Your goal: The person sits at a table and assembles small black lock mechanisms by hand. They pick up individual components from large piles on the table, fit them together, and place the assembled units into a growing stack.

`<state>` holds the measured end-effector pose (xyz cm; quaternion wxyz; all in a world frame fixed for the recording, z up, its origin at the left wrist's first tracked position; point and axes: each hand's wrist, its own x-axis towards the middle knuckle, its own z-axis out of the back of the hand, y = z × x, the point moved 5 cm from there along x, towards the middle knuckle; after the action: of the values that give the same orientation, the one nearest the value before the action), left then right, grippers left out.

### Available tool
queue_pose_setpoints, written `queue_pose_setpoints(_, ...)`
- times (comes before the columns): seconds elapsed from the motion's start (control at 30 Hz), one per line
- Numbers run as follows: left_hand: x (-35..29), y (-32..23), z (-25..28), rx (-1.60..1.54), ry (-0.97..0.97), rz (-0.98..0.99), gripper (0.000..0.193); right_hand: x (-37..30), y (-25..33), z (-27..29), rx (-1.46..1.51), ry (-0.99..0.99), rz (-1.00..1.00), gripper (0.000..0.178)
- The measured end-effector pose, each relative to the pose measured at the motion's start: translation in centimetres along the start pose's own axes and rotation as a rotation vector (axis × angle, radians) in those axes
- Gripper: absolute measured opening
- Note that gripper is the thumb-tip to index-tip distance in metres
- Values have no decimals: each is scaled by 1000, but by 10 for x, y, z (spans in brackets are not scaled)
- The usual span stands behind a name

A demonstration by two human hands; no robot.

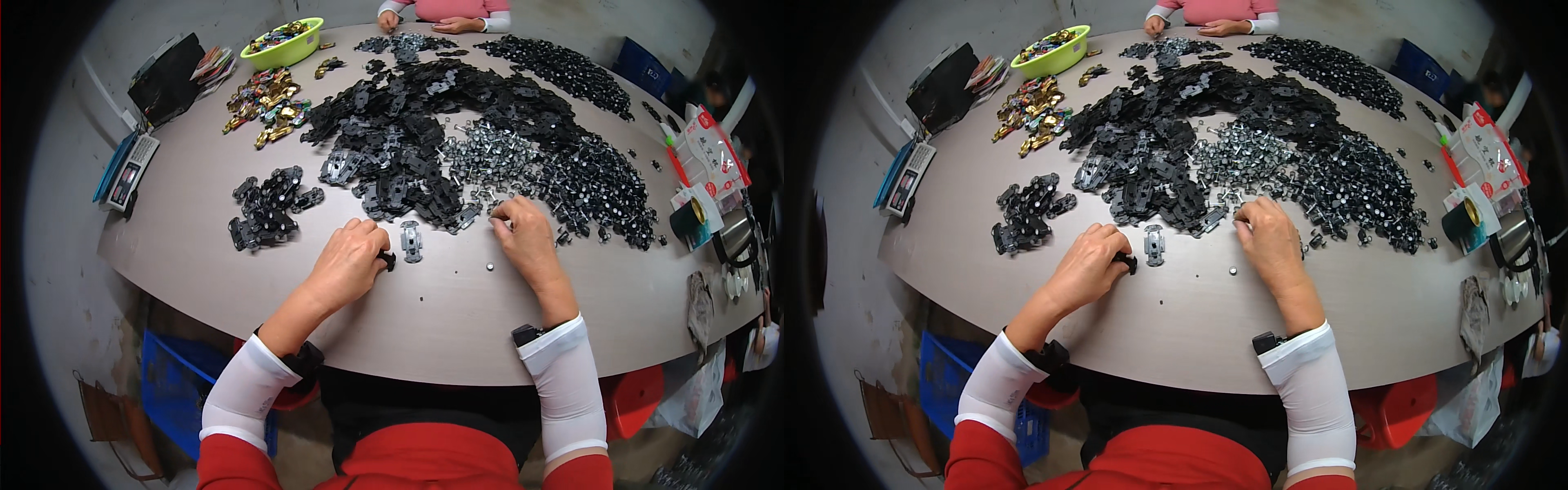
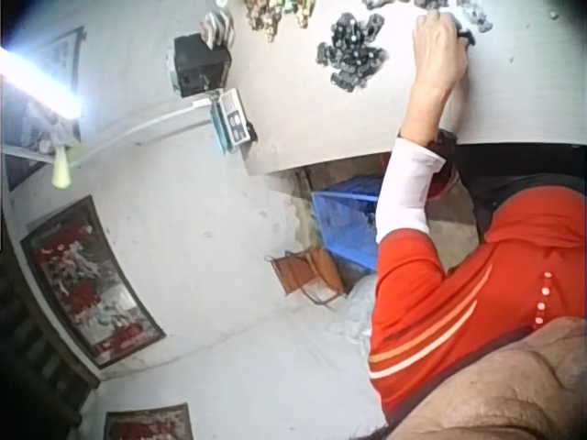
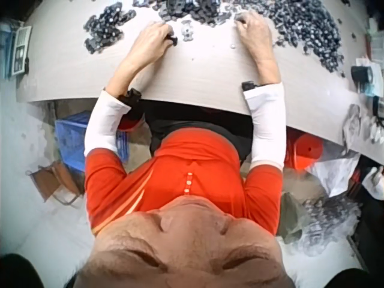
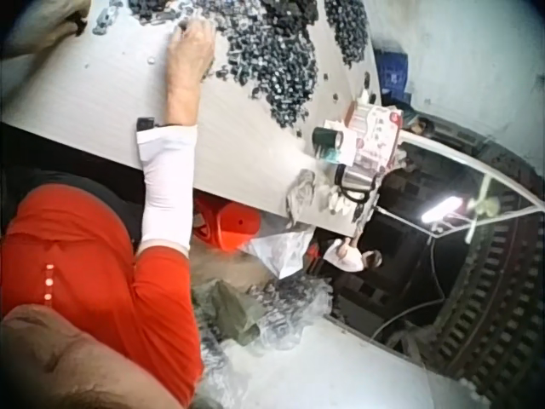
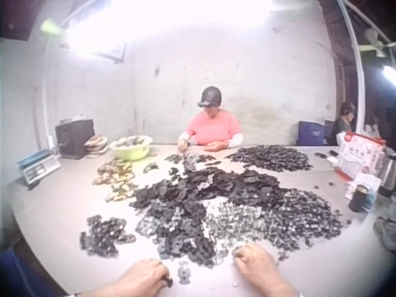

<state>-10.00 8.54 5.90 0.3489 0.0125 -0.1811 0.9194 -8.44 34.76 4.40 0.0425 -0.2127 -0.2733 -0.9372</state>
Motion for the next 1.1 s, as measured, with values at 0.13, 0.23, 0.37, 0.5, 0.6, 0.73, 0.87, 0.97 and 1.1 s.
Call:
queue_pose_setpoints(0.13, 20, 3, 2, -474, -31, 113, 11, 1, 5, 6, 189, -47, 29, 8)
queue_pose_setpoints(0.23, 46, -1, -4, -794, -59, 220, 20, 0, 8, 11, 338, -81, -25, 8)
queue_pose_setpoints(0.37, 61, -4, -30, -1296, -25, 379, 24, -2, 23, 7, 470, -68, 15, 6)
queue_pose_setpoints(0.5, 64, -7, -41, -1463, -121, 498, 16, -5, 44, 13, 426, -98, 92, 13)
queue_pose_setpoints(0.6, 63, -5, -50, -1571, -113, 498, 10, -8, 54, 9, 310, -114, 203, 23)
queue_pose_setpoints(0.73, 62, -3, -61, -1714, -58, 475, 11, -10, 57, 2, 222, -72, 224, 28)
queue_pose_setpoints(0.87, 61, -4, -63, -1682, -94, 470, 11, -9, 57, 3, 195, -105, 263, 27)
queue_pose_setpoints(0.97, 59, -6, -66, -1639, -118, 470, 10, -8, 62, 7, 193, -161, 297, 27)
queue_pose_setpoints(1.1, 57, -9, -64, -1673, -137, 486, 9, -8, 58, -1, 214, -25, 210, 28)
